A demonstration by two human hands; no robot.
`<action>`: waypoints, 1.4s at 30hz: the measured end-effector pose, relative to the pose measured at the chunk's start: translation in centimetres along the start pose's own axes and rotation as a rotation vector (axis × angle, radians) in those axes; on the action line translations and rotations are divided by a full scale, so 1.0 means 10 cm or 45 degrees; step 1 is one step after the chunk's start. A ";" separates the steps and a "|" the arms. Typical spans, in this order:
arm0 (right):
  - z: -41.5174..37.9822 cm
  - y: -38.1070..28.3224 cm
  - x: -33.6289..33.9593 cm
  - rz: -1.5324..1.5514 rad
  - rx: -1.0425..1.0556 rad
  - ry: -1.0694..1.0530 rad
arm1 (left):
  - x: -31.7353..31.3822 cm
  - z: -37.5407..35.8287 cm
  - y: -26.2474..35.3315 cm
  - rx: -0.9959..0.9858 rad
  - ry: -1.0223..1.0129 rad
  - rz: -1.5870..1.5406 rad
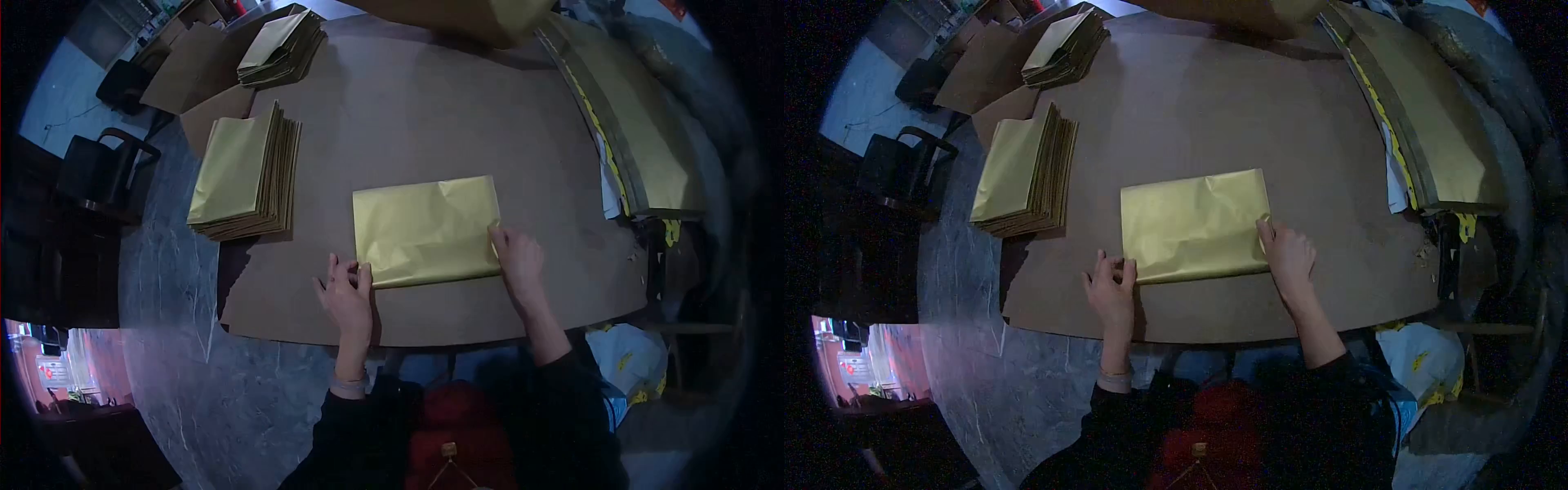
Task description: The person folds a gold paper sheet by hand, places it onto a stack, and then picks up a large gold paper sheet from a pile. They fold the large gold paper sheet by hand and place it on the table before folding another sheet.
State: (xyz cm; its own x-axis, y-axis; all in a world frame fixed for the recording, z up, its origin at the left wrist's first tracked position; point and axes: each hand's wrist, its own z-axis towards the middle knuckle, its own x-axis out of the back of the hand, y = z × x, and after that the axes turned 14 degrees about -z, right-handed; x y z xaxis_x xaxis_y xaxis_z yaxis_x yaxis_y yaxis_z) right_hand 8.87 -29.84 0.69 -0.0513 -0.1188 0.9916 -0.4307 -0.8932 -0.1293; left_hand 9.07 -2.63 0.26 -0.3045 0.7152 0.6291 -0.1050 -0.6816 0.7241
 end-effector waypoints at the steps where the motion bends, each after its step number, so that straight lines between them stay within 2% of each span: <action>1: 0.00 -0.01 0.01 -0.009 -0.020 -0.026 | 0.00 0.00 0.00 0.013 -0.009 0.027; 9: 0.05 -0.01 -0.02 -0.041 0.017 -0.028 | -0.08 0.01 -0.07 -0.050 -0.006 0.170; 10: 0.06 -0.01 -0.04 -0.060 -0.015 -0.066 | -0.10 0.01 -0.08 -0.141 0.014 0.227; 11: 0.04 -0.02 0.00 -0.076 0.072 0.046 | -0.11 0.01 -0.09 -0.229 0.033 0.287; 12: 0.04 -0.01 -0.02 -0.073 0.099 0.033 | -0.04 0.03 0.03 -0.210 -0.015 0.283; 14: 0.07 -0.01 -0.06 -0.159 -0.026 -0.038 | -0.09 0.11 -0.04 -0.411 -0.030 0.284; 15: 0.07 -0.02 -0.06 -0.154 -0.007 -0.040 | -0.04 0.13 -0.02 -0.465 -0.138 0.252; 17: 0.03 -0.03 -0.06 -0.121 0.051 0.110 | -0.04 0.17 -0.04 -0.564 -0.340 0.079; 18: 0.03 -0.04 -0.07 -0.122 0.054 0.114 | -0.11 0.14 -0.07 -0.468 -0.415 -0.046; 21: 0.02 -0.01 -0.14 -0.241 0.007 0.129 | -0.16 0.17 -0.05 -0.394 -0.414 -0.116; 23: -0.01 -0.02 -0.13 -0.315 0.065 0.259 | -0.13 0.16 0.08 -0.435 -0.418 -0.034; 24: -0.02 -0.06 -0.09 -0.289 -0.009 0.123 | -0.12 0.15 0.14 -0.466 -0.412 0.056; 25: -0.03 -0.07 -0.07 -0.295 -0.023 0.132 | -0.23 0.10 0.01 -0.596 -0.312 0.128; 27: -0.06 -0.07 -0.02 -0.184 0.014 0.235 | -0.25 0.11 0.04 -0.554 -0.360 0.162; 28: -0.04 -0.07 0.02 -0.168 -0.033 -0.011 | -0.25 0.11 0.04 -0.497 -0.403 0.211; 29: -0.04 -0.07 0.03 -0.171 -0.035 -0.013 | -0.27 0.09 0.03 -0.467 -0.397 0.209; 32: -0.02 -0.08 -0.04 -0.206 0.159 0.308 | -0.28 0.08 -0.01 -0.442 -0.378 0.243; 33: -0.04 -0.16 -0.02 -0.201 0.189 0.278 | -0.27 0.09 0.02 -0.435 -0.379 0.235; 35: -0.16 -0.32 0.04 -0.128 0.553 0.512 | -0.24 0.10 0.04 -0.391 -0.436 0.257; 36: -0.23 -0.47 0.11 -0.104 0.654 0.344 | -0.24 0.11 0.02 -0.369 -0.460 0.268; 38: -0.43 -0.69 0.08 -0.124 0.931 0.386 | -0.28 0.11 -0.03 -0.376 -0.467 0.313; 42: -0.69 -0.83 -0.23 -0.148 1.031 0.241 | -0.34 0.10 -0.12 -0.453 -0.417 0.291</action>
State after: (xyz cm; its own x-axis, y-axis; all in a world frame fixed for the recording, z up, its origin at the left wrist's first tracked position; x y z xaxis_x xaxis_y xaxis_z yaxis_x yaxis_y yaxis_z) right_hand 6.31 -19.13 -0.48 -0.2282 0.0039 0.9736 0.3333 -0.9392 0.0819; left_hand 11.16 -4.03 -2.46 -0.0518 0.5143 0.8561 -0.4023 -0.7953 0.4535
